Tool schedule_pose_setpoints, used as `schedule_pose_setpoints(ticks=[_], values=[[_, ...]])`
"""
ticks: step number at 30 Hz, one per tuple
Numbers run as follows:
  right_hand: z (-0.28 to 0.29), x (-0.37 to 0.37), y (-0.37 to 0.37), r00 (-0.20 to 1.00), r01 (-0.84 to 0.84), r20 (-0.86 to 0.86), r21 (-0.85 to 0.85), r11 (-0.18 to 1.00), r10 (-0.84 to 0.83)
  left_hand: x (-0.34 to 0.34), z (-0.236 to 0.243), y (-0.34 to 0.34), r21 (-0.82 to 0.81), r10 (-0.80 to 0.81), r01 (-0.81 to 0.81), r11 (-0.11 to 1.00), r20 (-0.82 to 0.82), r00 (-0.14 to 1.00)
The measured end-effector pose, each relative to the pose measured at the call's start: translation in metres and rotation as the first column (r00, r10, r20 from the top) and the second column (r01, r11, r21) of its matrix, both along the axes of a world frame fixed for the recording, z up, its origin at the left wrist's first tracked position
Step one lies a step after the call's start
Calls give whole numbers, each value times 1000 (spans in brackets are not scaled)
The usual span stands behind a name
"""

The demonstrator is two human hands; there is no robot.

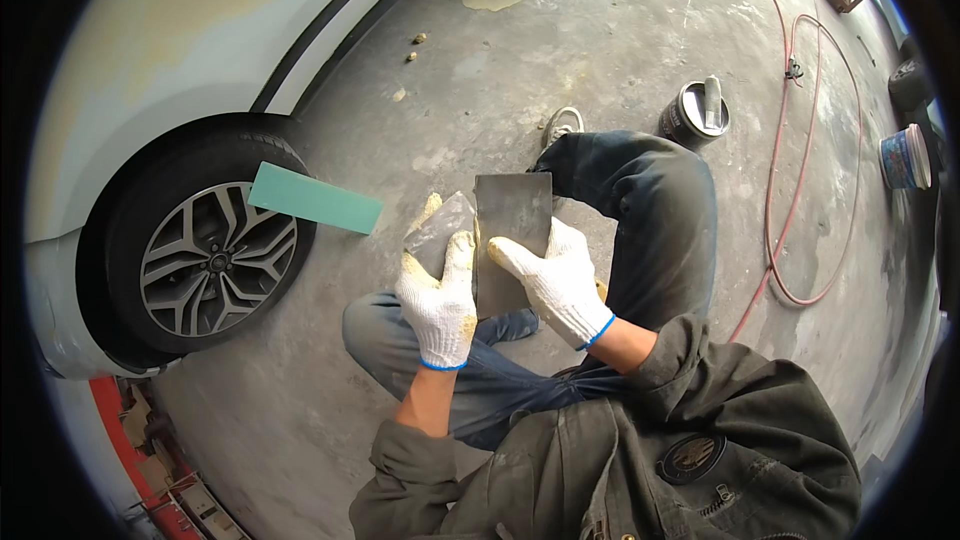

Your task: The person puts on gloves, retrieves sandpaper and a sanding block, and sits on the floor to sand the side panel of a white car. They repeatedly rub the sandpaper against the block and the car's surface, then wipe the panel with their hand.

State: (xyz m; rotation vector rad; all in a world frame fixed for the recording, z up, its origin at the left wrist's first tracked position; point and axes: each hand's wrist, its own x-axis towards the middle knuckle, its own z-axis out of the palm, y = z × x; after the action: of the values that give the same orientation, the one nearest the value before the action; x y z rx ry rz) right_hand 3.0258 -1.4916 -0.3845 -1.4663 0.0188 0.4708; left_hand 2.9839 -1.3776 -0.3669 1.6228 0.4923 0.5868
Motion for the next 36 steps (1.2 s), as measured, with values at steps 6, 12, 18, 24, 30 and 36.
schedule_pose_setpoints(ticks=[6, 12, 18, 24, 30, 36], values=[[5, 0, 0, 995, 44, 90, -58, 997, -38, -15, -16, 0, 268, -103, 117, 956, -66, 992], [13, 2, -1, 973, -38, 222, -131, 991, 67, -21, 1, 14, 358, -215, 287, 889, -227, 950], [26, 1, -1, 884, -188, 391, -207, 960, 257, -24, 4, 31, 258, -425, 485, 835, -255, 868], [26, 15, 3, 746, -351, 499, -267, 897, 440, -29, -15, 47, -41, -552, 565, 824, -281, 785], [-1, 9, 4, 995, -19, 96, 14, 1000, 18, -11, -16, 27, -119, -58, 55, 991, -29, 998], [-8, -5, 7, 993, -27, 110, -64, 998, 34, -9, -9, 9, 44, -28, 34, 998, -137, 990]])
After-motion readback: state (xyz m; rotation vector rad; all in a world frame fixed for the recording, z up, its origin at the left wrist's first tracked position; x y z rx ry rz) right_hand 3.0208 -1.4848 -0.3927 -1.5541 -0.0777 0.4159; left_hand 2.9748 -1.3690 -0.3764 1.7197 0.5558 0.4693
